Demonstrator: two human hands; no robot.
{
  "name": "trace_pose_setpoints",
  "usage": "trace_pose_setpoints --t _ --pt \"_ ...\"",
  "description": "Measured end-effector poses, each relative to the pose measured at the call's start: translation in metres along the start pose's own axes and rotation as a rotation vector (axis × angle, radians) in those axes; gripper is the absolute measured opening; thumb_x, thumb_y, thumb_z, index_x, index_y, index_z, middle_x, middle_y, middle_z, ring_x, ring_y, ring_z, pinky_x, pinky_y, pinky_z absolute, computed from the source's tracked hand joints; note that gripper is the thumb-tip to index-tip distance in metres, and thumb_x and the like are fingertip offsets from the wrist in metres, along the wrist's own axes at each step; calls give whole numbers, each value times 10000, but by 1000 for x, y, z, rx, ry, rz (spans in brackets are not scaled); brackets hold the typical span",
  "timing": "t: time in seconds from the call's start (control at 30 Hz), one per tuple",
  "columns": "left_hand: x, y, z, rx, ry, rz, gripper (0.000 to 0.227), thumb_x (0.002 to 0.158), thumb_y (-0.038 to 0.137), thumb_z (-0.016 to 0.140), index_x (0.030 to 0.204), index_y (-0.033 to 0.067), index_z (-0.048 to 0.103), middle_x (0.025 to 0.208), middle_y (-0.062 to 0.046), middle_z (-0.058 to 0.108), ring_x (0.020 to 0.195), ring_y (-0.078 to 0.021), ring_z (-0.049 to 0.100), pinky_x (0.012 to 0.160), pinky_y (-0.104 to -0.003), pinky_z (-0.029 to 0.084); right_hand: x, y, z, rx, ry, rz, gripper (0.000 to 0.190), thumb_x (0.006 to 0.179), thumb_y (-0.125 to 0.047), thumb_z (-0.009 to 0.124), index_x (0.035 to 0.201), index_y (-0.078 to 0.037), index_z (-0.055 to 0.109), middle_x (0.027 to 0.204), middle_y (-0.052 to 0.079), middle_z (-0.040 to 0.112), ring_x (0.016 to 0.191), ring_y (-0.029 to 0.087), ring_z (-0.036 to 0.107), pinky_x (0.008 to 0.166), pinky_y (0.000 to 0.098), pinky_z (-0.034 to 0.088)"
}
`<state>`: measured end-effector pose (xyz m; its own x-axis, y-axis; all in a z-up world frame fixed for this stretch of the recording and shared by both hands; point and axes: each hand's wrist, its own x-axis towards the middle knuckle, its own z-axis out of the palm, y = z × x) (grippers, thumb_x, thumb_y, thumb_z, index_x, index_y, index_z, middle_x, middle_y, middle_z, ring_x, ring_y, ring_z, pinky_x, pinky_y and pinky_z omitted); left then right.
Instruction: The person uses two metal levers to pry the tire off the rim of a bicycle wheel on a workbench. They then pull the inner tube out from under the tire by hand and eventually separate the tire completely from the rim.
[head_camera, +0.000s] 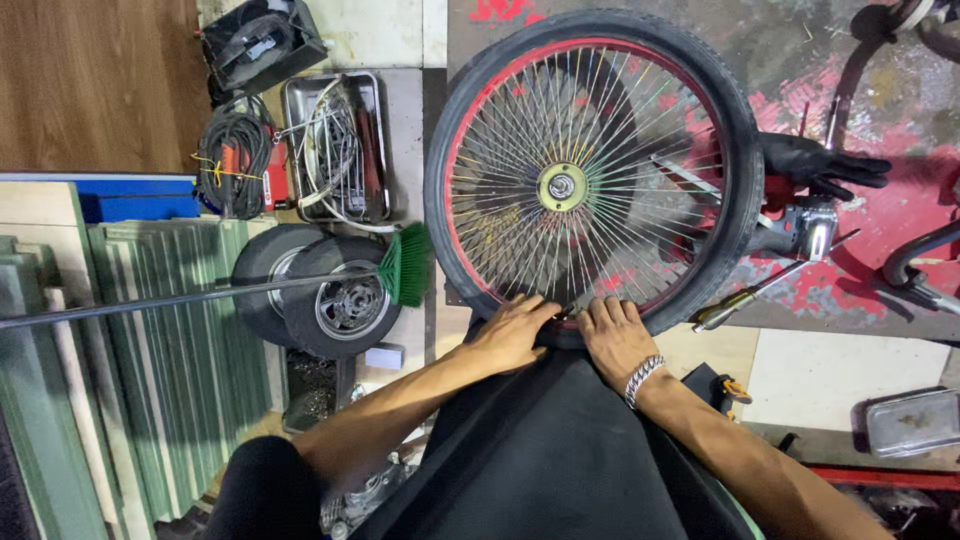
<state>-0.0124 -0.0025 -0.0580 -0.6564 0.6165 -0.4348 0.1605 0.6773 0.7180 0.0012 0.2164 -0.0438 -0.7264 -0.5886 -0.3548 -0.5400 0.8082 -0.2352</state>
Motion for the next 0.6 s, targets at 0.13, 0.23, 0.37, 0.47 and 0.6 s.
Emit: trace_pose_setpoints --t 0.13,0.23,0.37,0.47,0.6 --pt "-7 13 -17 56 67 27 568 623 168 875 1130 19 666 1036 -145 639 1020 -385 589 849 -505 475 2 9 -22 109 -33 14 389 713 -98 669 1096 -27 667 1086 119 597 1078 301 553 944 404 468" --pt "12 9 -40 -226 167 83 180 871 119 752 1048 106 781 982 -103 759 940 -295 722 843 -429 577 -6 13 -49 177 28 1 459 636 -96 706 1088 -28 664 1089 127 595 1084 320 548 961 420 477" --pt "76 12 -83 -379 -409 199 213 855 152 726 1046 58 726 871 -92 754 735 -213 756 676 -388 599 -16 31 -74 233 40 -97 515 618 -135 725 1112 -9 657 1099 144 599 1064 328 558 943 426 474" --pt "121 33 -73 -239 -656 357 215 796 130 766 985 27 750 830 -128 766 715 -240 733 642 -396 592 -26 40 -86 213 37 -121 504 667 -181 722 1134 -5 653 1067 137 612 1035 325 572 928 452 444" --pt "154 32 -35 -203 -724 624 292 708 184 815 979 76 791 875 -77 796 762 -220 744 676 -378 582 -42 51 -94 82 181 -169 440 714 -196 651 1113 -11 645 1070 138 631 1050 311 598 1010 496 407"
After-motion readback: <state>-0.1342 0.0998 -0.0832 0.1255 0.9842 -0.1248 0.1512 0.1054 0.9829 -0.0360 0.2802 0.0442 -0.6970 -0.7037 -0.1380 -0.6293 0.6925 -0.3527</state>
